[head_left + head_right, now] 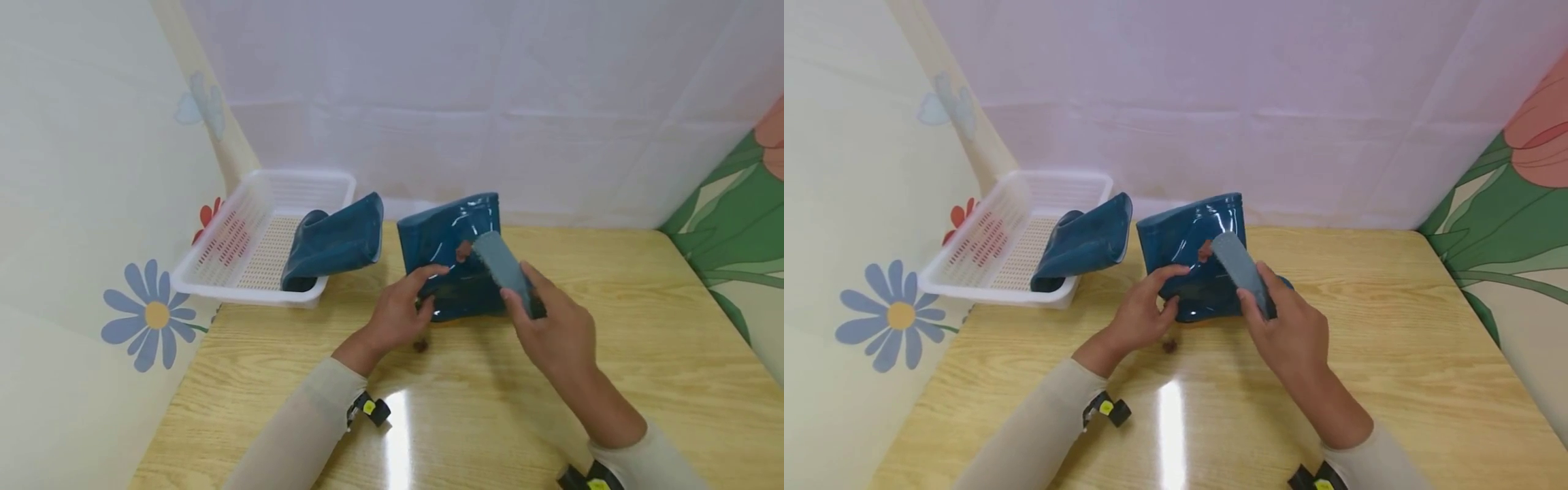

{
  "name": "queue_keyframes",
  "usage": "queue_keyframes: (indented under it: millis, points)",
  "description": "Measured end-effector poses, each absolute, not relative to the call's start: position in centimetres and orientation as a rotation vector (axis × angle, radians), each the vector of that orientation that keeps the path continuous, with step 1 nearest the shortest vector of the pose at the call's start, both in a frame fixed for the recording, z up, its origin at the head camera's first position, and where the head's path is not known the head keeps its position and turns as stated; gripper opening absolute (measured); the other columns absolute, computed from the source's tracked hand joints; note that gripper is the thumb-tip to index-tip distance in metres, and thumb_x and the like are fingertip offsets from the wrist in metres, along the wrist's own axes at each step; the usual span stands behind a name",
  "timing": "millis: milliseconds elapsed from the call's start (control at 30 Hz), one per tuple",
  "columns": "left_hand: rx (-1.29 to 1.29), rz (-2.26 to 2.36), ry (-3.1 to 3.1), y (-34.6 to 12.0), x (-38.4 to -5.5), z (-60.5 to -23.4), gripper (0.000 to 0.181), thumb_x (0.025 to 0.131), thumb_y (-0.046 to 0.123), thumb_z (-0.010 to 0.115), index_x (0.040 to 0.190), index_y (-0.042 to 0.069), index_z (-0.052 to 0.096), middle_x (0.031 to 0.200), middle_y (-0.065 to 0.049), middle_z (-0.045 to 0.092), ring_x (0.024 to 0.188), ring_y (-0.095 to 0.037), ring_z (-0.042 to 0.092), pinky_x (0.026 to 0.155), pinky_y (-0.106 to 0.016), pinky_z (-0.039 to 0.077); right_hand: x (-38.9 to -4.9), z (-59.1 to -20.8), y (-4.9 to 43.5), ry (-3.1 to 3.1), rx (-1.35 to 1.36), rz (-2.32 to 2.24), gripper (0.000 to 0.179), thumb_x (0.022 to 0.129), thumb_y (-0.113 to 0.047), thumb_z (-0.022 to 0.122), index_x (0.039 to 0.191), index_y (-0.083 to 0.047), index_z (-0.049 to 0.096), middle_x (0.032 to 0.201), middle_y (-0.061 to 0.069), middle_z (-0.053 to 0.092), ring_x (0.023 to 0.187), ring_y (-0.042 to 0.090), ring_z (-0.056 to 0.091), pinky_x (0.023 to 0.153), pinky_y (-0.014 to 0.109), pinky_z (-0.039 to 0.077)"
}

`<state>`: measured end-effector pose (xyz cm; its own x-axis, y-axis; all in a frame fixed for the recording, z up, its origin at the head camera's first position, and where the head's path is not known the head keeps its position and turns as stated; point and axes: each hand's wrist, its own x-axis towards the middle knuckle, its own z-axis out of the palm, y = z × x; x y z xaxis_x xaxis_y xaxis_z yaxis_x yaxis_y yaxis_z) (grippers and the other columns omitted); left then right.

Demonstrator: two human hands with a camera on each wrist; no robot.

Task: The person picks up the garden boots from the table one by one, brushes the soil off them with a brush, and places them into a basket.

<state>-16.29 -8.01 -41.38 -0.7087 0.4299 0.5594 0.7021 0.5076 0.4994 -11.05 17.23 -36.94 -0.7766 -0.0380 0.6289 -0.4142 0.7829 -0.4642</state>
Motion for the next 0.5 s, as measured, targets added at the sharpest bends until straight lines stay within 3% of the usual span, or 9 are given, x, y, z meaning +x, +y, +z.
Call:
queue_keyframes:
  millis: [300,500]
  points:
    - [-0.931,-0.989,-2.410,-8.1,-16.2,-41.5,0.051,0.090,-0.005,0.068,0.135,0.016,0.057,0.098,-0.006,0.067,0.058,-0.008,0.042,0.052,-0.024,0.039,-12.3,-36.1,15.9,-2.477,0.395,0.680,0.051,0.093,-0.028,0.077,0.135,-0.002,0.066,0.099,0.025,0.074,0.061,0.029,0.061,0.047,0.036,0.041]
    - [-0.970,-1.003,-2.378,-8.2,-16.3,-41.5,0.048,0.089,-0.005,0.068,0.132,0.015,0.058,0.102,-0.008,0.068,0.059,-0.008,0.042,0.053,-0.023,0.040,-12.1,-36.4,16.2,-2.455,0.414,0.663,0.049,0.091,-0.027,0.079,0.133,-0.002,0.067,0.105,0.025,0.073,0.063,0.029,0.065,0.047,0.038,0.046]
